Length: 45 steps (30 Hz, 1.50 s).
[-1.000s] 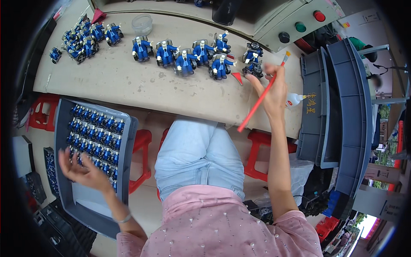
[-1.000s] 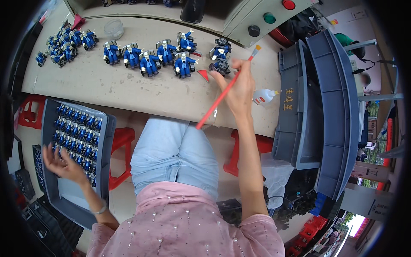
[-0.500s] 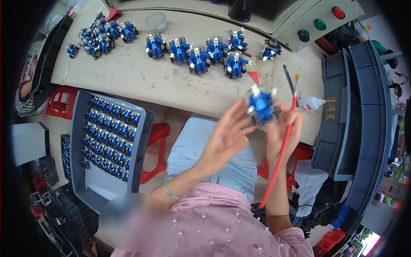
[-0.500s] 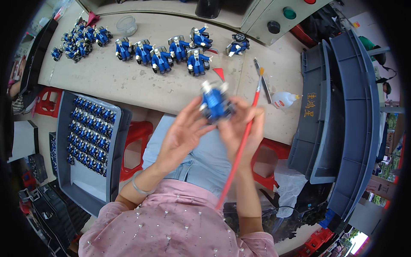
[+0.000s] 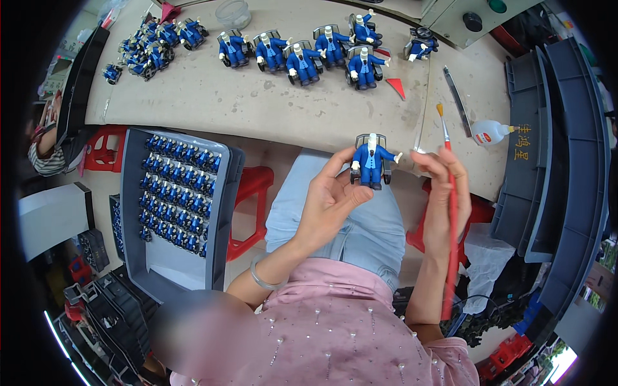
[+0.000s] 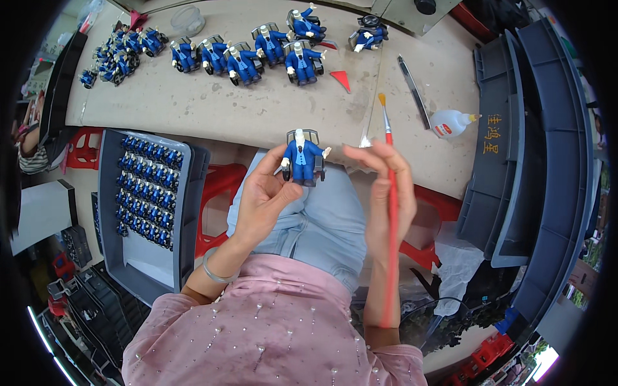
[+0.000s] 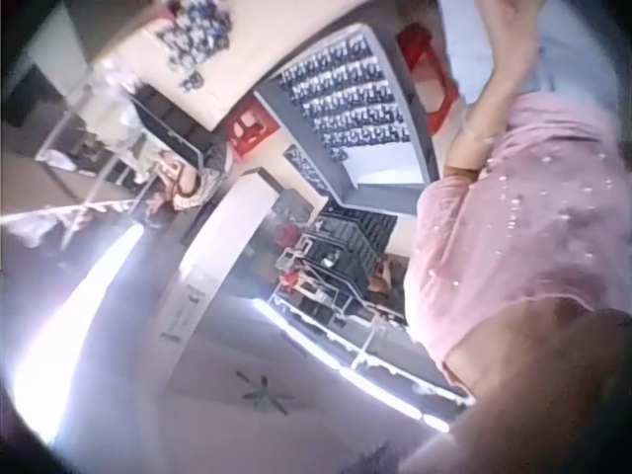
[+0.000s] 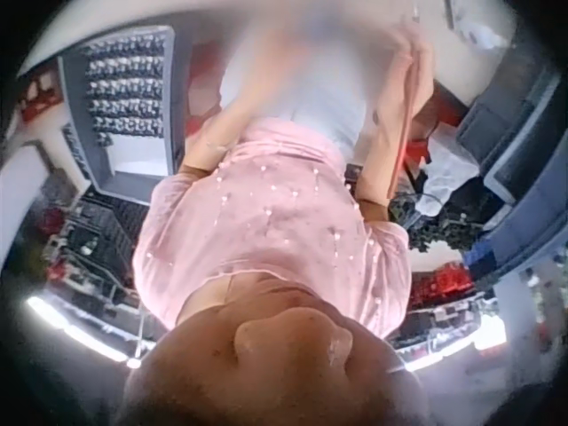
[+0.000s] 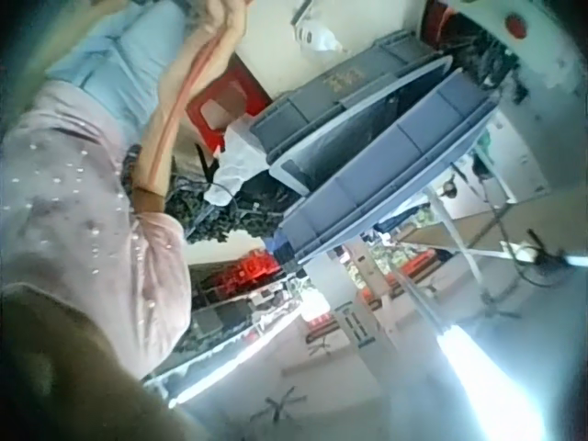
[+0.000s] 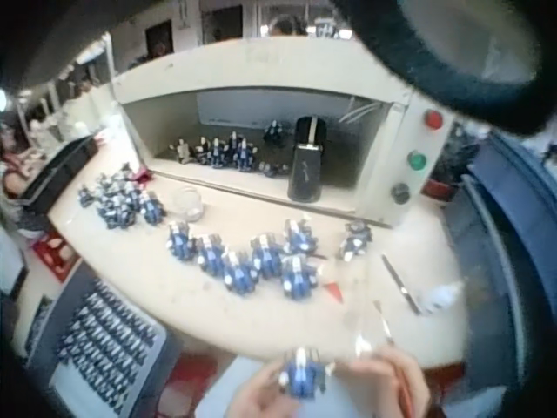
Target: Assembling small plastic robot toys by applying adhesive to components with a brush.
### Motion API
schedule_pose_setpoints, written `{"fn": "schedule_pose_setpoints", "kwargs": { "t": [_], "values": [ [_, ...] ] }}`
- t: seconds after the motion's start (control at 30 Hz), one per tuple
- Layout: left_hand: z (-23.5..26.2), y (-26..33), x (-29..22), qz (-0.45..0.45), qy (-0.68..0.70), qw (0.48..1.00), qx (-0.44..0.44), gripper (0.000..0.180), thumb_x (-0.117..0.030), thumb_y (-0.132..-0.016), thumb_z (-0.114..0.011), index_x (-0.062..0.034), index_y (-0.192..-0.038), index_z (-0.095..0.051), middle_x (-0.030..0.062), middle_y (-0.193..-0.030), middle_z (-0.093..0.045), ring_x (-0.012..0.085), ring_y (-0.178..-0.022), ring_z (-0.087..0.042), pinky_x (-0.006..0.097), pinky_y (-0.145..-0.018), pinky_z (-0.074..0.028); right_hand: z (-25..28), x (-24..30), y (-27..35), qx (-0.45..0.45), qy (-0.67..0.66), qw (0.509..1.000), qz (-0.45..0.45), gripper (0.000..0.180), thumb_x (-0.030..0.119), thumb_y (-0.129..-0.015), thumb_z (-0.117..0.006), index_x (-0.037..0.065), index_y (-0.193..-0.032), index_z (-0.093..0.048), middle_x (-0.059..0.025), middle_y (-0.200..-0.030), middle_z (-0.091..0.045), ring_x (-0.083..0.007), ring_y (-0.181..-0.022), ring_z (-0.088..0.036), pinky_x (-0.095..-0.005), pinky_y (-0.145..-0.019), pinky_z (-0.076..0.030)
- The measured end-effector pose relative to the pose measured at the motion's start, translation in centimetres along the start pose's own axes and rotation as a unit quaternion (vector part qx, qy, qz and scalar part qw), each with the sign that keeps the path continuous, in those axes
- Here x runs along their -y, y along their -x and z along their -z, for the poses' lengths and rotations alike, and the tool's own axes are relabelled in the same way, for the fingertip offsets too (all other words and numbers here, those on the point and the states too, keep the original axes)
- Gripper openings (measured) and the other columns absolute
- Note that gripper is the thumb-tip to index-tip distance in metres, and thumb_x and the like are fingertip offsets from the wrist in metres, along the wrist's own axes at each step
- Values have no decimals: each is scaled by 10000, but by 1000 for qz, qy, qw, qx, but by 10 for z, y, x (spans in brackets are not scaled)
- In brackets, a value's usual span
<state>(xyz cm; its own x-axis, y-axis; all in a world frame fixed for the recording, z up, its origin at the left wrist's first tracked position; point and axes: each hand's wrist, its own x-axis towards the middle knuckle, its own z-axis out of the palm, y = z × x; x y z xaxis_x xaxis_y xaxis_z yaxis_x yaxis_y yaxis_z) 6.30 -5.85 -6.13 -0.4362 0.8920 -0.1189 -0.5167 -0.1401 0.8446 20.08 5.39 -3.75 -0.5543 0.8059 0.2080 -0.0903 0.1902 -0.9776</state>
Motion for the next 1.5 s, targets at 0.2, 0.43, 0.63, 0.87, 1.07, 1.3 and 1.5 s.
{"fn": "schedule_pose_setpoints", "kwargs": {
  "t": [0.2, 0.43, 0.63, 0.87, 1.07, 1.3, 1.5],
  "values": [
    [2, 3, -4, -7, -7, 1000, -8, 595, -93, -838, -709, 37, -1321, -386, 83, -1133, -562, 109, -1007, -548, 241, -858, -456, 8, -2, 5, -82, -12, 996, 40, 562, 434, -967, -459, -97, -1057, -621, -119, -783, -624, -167, -714, -591, -284, -715, -469],
    [1, 4, -11, -13, -24, 999, -27, 578, -139, -827, -733, 49, -1279, -426, 82, -1131, -549, 107, -999, -546, 237, -849, -463, 4, 3, 6, -120, 14, 993, 4, 333, 244, -957, -542, -67, -1017, -646, -132, -851, -656, -158, -750, -610, -272, -701, -480],
    [5, 6, -5, 12, -24, 999, -31, 556, -263, -857, -696, 65, -1240, -461, 97, -1085, -584, 153, -985, -593, 287, -849, -493, -12, 8, 2, -65, 66, 995, -44, 137, -32, -852, -623, -37, -985, -657, -105, -938, -657, -137, -852, -617, -242, -769, -482],
    [9, 8, -7, 71, 73, 995, 3, 553, -364, -909, -604, 72, -1219, -465, 130, -1083, -622, 212, -944, -644, 366, -846, -537, -21, 4, 2, -49, 36, 995, -75, 108, -43, -836, -645, -22, -941, -662, -88, -927, -662, -111, -842, -611, -217, -750, -474],
    [5, 7, -5, 57, 10, 998, -25, 598, -408, -872, -641, 60, -1197, -463, 128, -1029, -634, 214, -907, -651, 363, -830, -538, -22, -1, 4, -46, 23, 995, -86, 108, -40, -834, -648, -20, -940, -656, -90, -933, -672, -109, -838, -616, -231, -742, -486],
    [2, 5, -5, 55, 13, 998, -15, 593, -423, -845, -675, 47, -1150, -482, 132, -984, -637, 203, -874, -653, 347, -812, -540, -24, -1, 5, -39, 43, 997, -51, 144, -66, -810, -663, -24, -947, -651, -94, -927, -677, -107, -849, -617, -228, -728, -487],
    [0, 7, -5, 47, 1, 999, -24, 510, -176, -803, -761, 38, -1167, -474, 69, -1022, -540, 122, -954, -583, 259, -861, -489, -25, 1, 6, -42, 46, 996, -62, 141, -70, -812, -665, -25, -944, -650, -88, -900, -680, -93, -795, -618, -202, -693, -478]
  ]
}}
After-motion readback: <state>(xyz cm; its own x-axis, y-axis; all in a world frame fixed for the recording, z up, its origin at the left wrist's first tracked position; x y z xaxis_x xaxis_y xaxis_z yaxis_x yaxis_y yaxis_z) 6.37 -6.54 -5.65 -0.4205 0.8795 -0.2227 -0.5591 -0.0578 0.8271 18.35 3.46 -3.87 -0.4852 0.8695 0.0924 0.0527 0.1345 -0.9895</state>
